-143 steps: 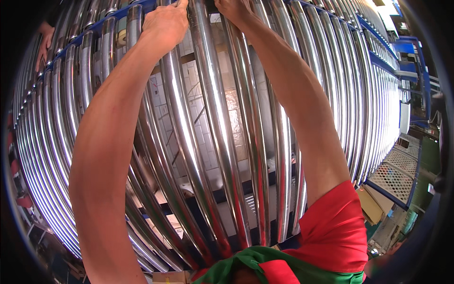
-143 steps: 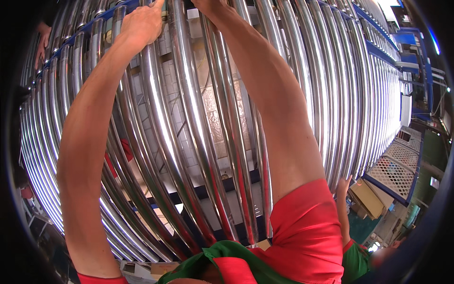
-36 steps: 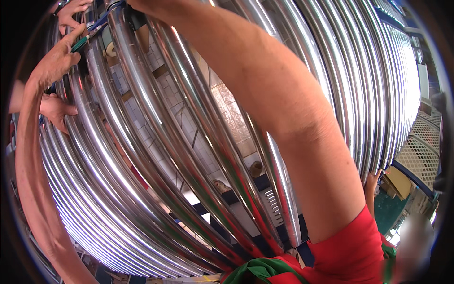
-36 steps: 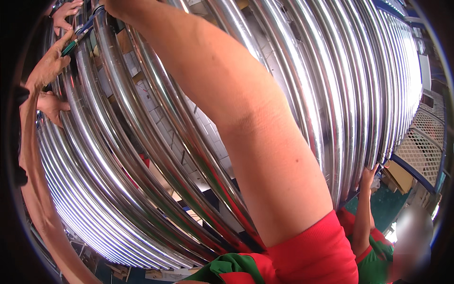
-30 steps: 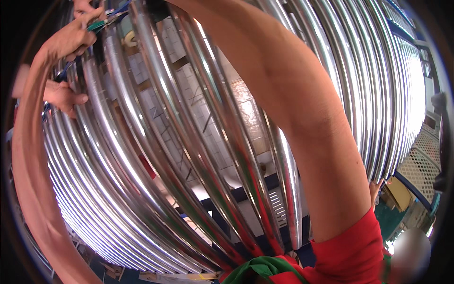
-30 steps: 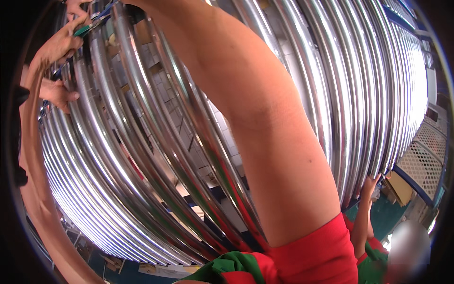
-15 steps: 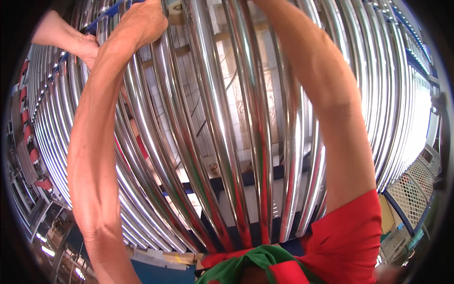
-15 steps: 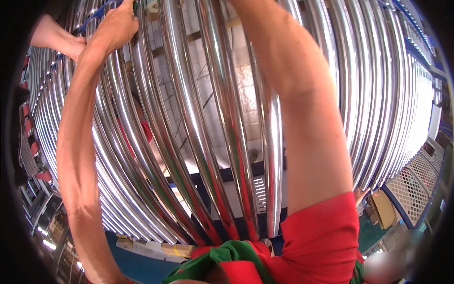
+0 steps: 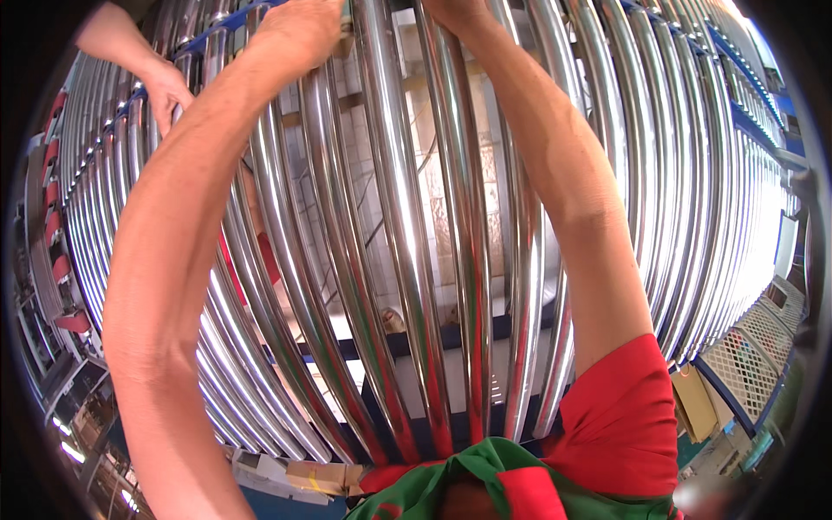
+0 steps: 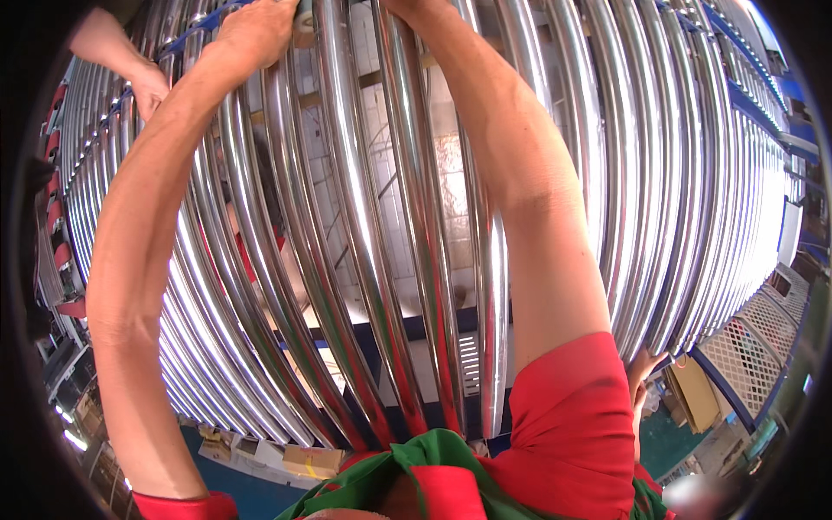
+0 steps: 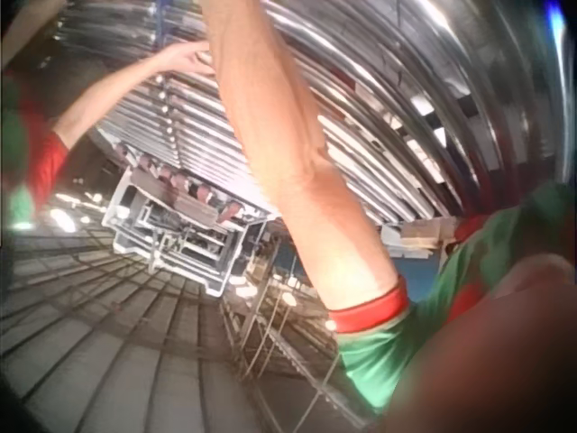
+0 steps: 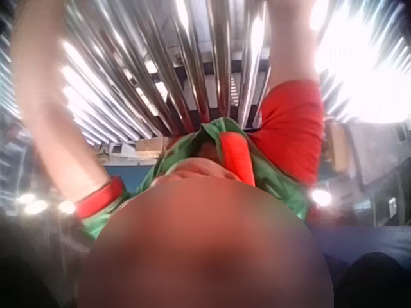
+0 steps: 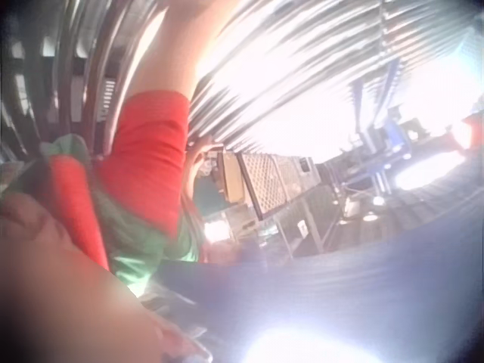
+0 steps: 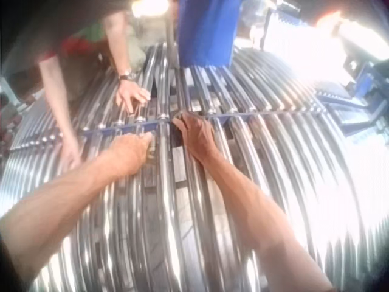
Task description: The person works on a large cylindrical drum of metal mattress spring coils, pressing and aligning the coils by hand and threading a blue strap around the drum. They use a small hand tool to fasten the strap and continue adjusting coils along the drum.
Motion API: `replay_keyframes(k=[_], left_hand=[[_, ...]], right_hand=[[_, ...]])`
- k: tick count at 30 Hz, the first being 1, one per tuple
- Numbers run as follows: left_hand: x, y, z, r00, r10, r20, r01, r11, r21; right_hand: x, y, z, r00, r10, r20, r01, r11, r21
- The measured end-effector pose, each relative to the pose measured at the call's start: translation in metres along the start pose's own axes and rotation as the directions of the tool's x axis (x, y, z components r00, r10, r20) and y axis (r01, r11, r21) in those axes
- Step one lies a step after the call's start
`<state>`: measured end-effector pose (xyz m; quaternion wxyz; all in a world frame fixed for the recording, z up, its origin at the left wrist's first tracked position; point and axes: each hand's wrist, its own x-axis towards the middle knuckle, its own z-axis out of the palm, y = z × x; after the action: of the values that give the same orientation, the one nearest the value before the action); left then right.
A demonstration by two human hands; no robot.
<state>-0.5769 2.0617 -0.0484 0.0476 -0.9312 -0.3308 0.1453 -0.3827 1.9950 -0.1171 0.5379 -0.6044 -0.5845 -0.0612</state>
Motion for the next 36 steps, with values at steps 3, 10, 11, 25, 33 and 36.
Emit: replay_keyframes(k=[3, 10, 11, 25, 33, 36], left_hand=[[0.005, -0.029, 0.011, 0.991, -0.124, -0.038, 0.120, 0.987, -0.104], [-0.023, -0.035, 0.040, 0.884, -0.267, -0.384, 0.073, 0.890, -0.450], [-0.025, -0.034, 0.038, 0.893, -0.246, -0.378, 0.053, 0.890, -0.453], [0.005, -0.037, -0.003, 0.981, 0.040, -0.192, -0.039, 0.999, 0.013], [0.024, -0.033, -0.005, 0.993, 0.112, 0.022, -0.113, 0.993, 0.033], [0.021, -0.025, -0.015, 0.993, 0.111, 0.026, -0.112, 0.993, 0.038]], right_hand=[[0.001, -0.002, 0.001, 0.999, -0.021, 0.047, 0.026, 0.994, -0.105], [0.003, 0.008, 0.001, 0.996, -0.079, 0.051, 0.086, 0.986, -0.143], [0.002, 0.008, 0.002, 0.996, -0.054, 0.064, 0.062, 0.991, -0.120], [-0.005, 0.014, 0.015, 0.995, -0.017, 0.099, 0.047, 0.949, -0.310], [-0.006, 0.004, 0.003, 0.993, -0.042, 0.110, 0.048, 0.997, -0.052], [-0.008, -0.002, 0.001, 0.994, -0.040, 0.098, 0.051, 0.992, -0.112]])
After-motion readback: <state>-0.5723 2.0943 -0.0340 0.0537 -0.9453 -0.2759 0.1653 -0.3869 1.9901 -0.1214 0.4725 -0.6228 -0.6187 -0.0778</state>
